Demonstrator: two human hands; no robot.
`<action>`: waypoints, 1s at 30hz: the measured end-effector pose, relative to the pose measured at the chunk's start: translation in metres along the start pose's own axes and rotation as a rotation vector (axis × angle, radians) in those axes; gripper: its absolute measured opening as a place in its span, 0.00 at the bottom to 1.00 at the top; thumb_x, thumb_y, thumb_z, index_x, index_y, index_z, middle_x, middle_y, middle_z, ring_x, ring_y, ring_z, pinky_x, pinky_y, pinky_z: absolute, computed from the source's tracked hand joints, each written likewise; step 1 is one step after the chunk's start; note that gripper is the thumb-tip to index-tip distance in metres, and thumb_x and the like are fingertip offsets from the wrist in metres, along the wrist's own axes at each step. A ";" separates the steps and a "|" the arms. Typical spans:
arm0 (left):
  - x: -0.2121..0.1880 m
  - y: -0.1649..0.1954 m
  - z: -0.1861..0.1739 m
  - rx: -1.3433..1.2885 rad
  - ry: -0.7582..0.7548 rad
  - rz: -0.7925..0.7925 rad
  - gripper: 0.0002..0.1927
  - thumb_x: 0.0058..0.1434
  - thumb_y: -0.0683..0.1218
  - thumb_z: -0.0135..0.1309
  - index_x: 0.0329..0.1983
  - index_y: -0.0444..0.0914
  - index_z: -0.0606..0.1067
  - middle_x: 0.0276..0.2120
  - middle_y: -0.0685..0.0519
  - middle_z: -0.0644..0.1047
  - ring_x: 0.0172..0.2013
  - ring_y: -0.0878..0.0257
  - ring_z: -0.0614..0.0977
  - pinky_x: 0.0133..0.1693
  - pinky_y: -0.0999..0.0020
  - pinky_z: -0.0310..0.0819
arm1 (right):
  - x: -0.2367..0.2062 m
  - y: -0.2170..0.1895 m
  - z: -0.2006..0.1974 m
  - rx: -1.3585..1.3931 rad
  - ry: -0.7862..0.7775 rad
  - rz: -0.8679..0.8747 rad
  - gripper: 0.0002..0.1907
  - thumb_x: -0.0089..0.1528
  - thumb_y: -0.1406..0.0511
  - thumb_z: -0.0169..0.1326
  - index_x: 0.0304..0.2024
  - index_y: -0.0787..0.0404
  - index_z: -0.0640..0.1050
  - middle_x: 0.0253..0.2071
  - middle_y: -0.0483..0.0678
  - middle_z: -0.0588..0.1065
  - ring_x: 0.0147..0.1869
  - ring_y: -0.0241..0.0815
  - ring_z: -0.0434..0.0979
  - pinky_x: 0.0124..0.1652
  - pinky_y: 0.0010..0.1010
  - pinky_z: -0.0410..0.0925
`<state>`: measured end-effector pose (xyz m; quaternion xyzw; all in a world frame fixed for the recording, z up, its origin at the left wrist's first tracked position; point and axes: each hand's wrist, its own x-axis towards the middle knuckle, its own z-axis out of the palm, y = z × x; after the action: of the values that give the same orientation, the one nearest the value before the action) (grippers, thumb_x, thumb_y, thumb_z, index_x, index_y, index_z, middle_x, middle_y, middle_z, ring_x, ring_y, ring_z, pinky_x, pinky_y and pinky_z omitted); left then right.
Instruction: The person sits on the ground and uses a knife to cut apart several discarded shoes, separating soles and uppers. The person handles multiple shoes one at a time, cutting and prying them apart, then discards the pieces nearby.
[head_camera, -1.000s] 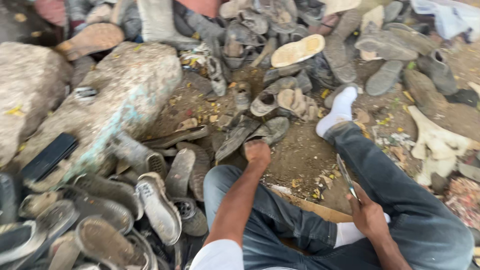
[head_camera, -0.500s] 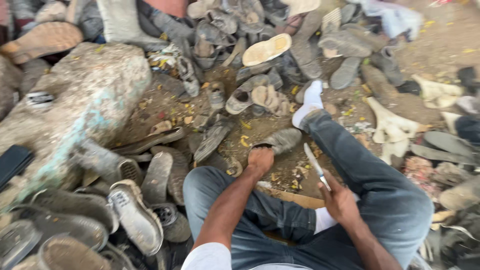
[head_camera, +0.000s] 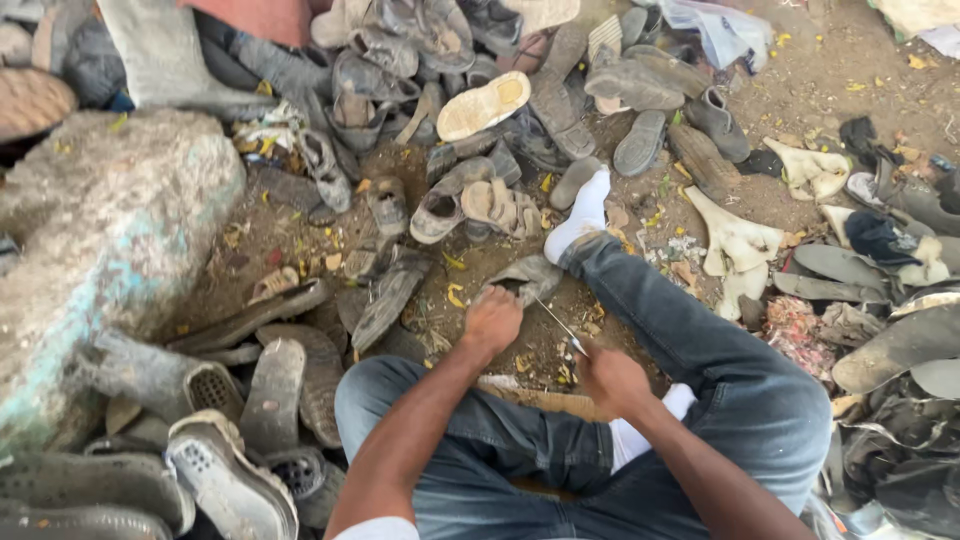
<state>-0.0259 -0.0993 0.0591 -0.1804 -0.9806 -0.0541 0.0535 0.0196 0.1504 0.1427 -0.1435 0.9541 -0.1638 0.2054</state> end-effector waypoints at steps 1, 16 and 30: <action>0.000 -0.002 0.002 -0.013 0.032 -0.009 0.11 0.64 0.45 0.46 0.37 0.39 0.79 0.38 0.48 0.80 0.47 0.53 0.78 0.56 0.57 0.67 | 0.011 -0.007 -0.001 0.029 0.006 -0.021 0.21 0.67 0.55 0.43 0.59 0.56 0.73 0.35 0.63 0.79 0.41 0.66 0.80 0.42 0.56 0.71; -0.004 -0.008 0.021 -0.121 0.185 0.049 0.03 0.54 0.42 0.54 0.31 0.39 0.78 0.32 0.49 0.78 0.43 0.53 0.78 0.53 0.56 0.68 | 0.112 -0.021 0.028 -0.058 -0.104 -0.210 0.18 0.60 0.64 0.47 0.51 0.63 0.73 0.35 0.62 0.80 0.41 0.64 0.82 0.41 0.54 0.73; -0.001 -0.019 0.016 -0.349 0.148 -0.191 0.04 0.55 0.40 0.59 0.33 0.38 0.80 0.38 0.43 0.81 0.45 0.45 0.79 0.53 0.51 0.69 | 0.077 -0.048 0.028 -0.116 -0.021 -0.169 0.17 0.66 0.65 0.42 0.55 0.67 0.68 0.32 0.61 0.80 0.37 0.64 0.81 0.35 0.55 0.72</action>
<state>-0.0332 -0.1148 0.0412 -0.0888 -0.9624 -0.2412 0.0878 -0.0251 0.0738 0.1099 -0.2369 0.9443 -0.1235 0.1924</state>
